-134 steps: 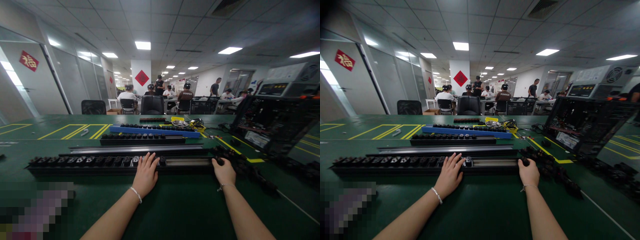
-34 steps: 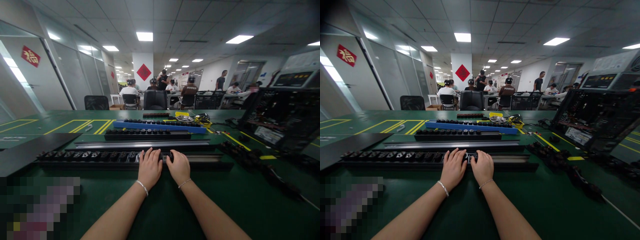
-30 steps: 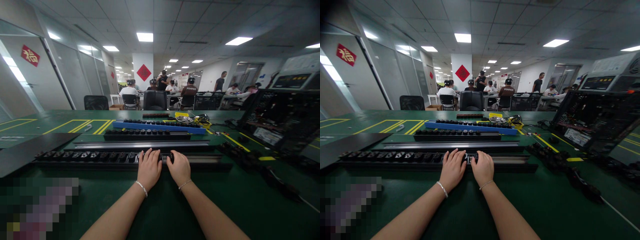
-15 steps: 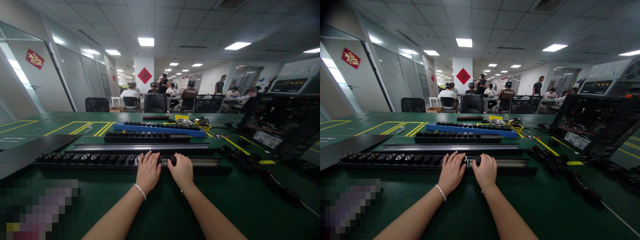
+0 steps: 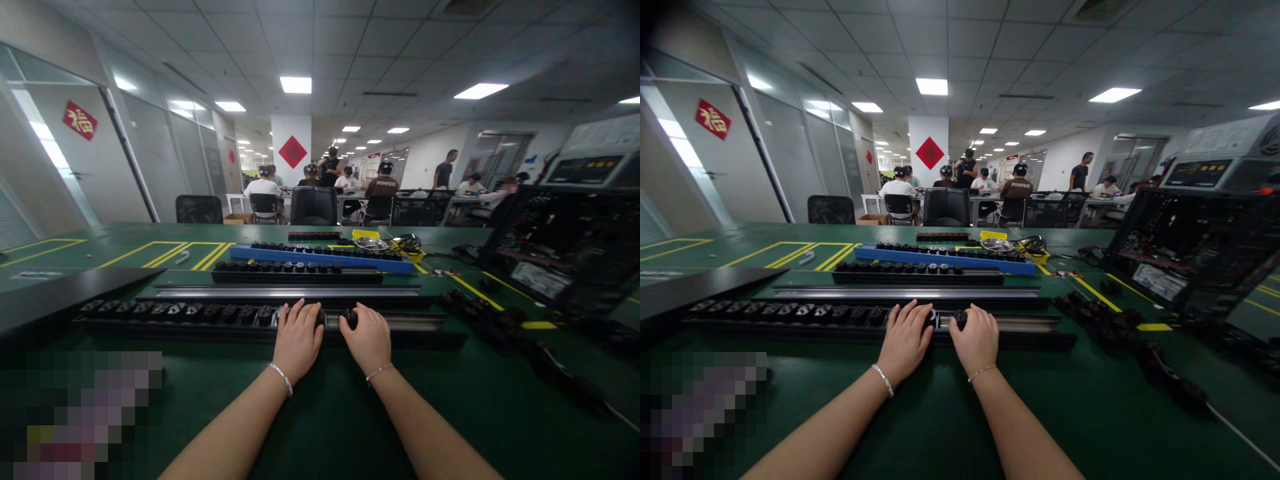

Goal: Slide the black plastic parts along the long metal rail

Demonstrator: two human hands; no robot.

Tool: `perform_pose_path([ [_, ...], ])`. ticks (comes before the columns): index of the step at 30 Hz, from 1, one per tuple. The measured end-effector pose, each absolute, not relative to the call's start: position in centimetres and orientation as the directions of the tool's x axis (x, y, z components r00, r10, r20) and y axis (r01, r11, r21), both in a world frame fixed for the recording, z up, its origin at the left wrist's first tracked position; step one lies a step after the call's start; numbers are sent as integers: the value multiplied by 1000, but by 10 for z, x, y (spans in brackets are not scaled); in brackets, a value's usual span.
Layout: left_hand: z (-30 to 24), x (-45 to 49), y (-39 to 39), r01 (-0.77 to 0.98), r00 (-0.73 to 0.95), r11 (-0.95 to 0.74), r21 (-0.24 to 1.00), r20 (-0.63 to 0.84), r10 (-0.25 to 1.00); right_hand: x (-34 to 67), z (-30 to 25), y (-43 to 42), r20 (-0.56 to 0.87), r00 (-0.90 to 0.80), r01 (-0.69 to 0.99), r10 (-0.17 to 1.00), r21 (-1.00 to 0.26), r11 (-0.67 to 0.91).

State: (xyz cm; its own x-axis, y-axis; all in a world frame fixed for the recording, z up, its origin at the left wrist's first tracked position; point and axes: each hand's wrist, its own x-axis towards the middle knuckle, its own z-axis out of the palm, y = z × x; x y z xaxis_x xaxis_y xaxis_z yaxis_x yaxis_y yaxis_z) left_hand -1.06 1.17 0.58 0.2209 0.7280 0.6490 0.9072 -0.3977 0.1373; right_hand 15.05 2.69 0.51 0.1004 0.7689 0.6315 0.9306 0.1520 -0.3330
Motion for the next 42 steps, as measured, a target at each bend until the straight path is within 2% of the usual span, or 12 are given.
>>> perform_pose_path([
  [29, 6, -15, 11, 908, 258, -410, 90, 649, 716, 161, 7, 25, 602, 146, 933, 785, -348, 93],
  [36, 4, -14, 13, 914, 243, -396, 91, 659, 712, 171, 6, 29, 603, 57, 935, 796, -311, 169],
  [42, 3, -15, 13, 922, 236, -379, 75, 666, 707, 171, 6, 27, 610, 76, 935, 789, -319, 156],
])
